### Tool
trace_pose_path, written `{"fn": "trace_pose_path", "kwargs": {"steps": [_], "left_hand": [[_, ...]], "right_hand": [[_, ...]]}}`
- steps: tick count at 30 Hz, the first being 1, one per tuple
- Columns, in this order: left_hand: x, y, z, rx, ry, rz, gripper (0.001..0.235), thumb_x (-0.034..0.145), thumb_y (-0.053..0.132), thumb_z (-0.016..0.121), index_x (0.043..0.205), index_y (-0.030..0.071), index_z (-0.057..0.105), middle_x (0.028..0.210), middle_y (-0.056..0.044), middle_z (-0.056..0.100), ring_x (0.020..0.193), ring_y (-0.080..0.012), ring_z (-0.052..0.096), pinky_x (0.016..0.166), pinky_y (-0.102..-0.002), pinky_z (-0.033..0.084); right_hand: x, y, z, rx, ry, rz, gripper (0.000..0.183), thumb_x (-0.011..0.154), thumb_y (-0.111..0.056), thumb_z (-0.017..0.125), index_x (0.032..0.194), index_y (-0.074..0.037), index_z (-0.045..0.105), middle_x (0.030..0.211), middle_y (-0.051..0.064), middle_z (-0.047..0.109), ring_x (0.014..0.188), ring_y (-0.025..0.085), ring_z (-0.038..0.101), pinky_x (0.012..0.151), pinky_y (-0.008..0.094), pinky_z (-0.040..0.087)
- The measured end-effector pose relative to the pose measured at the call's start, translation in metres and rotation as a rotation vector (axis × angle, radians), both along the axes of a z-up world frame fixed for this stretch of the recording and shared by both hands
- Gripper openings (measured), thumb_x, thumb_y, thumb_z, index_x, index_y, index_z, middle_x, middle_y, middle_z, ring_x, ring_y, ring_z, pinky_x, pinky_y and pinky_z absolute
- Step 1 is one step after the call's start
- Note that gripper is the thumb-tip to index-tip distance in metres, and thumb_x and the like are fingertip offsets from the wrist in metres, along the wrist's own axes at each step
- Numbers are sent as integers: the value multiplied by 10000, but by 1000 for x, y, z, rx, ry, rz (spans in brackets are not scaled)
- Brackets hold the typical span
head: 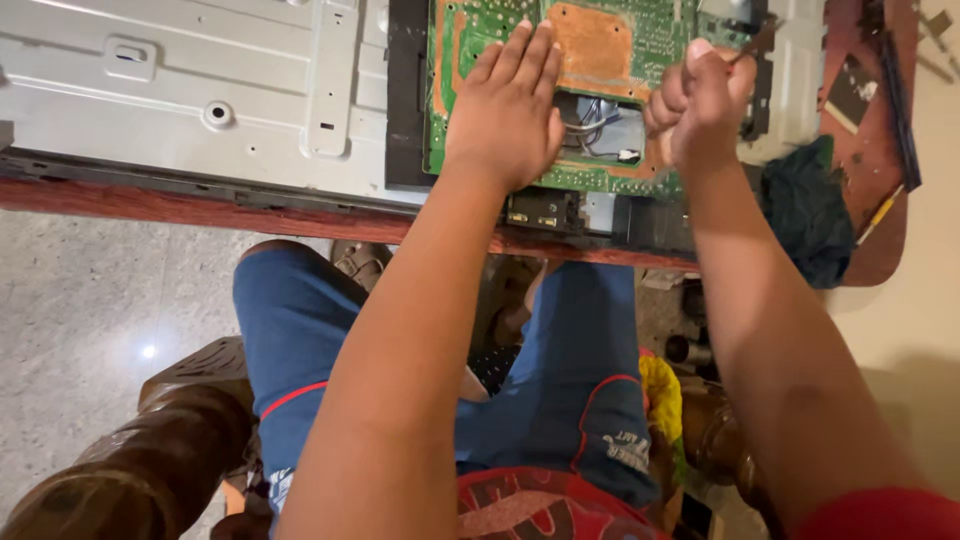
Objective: The person uses a screwdriver to remove screws from a green circuit board placed on a table. The person repeatedly unscrews fasteners around the board's edges and center, then sets the screwdriver down.
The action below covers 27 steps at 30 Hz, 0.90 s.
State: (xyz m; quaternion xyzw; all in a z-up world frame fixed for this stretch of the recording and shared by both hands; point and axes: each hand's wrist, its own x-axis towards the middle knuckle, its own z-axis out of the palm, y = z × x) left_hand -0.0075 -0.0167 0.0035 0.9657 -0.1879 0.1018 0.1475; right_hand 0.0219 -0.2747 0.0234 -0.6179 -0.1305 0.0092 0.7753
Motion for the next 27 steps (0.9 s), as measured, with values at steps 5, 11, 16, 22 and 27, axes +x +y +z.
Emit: {"fn": "trace_pose_path", "kwargs": {"steps": [5, 11, 16, 22, 27], "left_hand": [[-3, 0, -3, 4, 56, -16, 679, 1005, 395, 406, 1577, 36, 344, 1664, -122, 270, 1535, -281, 227, 1239, -439, 197], [0, 1, 0, 13, 70, -14, 691, 993, 406, 412, 1576, 42, 335, 1661, -115, 265, 1533, -271, 222, 1235, -438, 195], [1, 1, 0, -7, 17, -4, 688, 997, 398, 431, 1582, 46, 351, 1659, -117, 291, 1531, -277, 244, 1236, -447, 208], [-2, 2, 3, -80, 29, -13, 658, 979, 385, 463, 1550, 62, 414, 1632, -114, 344, 1513, -271, 283, 1227, -454, 226], [-1, 6, 1, -81, 0, -1, 623, 996, 369, 461, 1551, 89, 434, 1626, -109, 372, 1511, -274, 310, 1234, -455, 239]], "right_hand": [[6, 6, 2, -101, 35, 14, 332, 1065, -340, 538, 993, -155, 271, 605, 7, 243, 478, 118, 205, 446, 342, 180], [12, 13, 16, -146, 86, 186, 568, 1142, -499, 536, 795, -121, 292, 556, 4, 223, 437, 100, 180, 427, 289, 149], [7, 10, 12, -76, 29, 97, 571, 1131, -501, 550, 799, -118, 286, 557, 4, 213, 438, 111, 191, 418, 296, 155], [3, 7, 11, -118, -42, 179, 528, 1150, -457, 572, 851, -125, 290, 552, 8, 213, 422, 120, 198, 431, 318, 166], [4, 13, 18, -73, -3, 297, 580, 1159, -464, 563, 785, -107, 301, 551, 6, 223, 420, 113, 207, 439, 306, 175]]}}
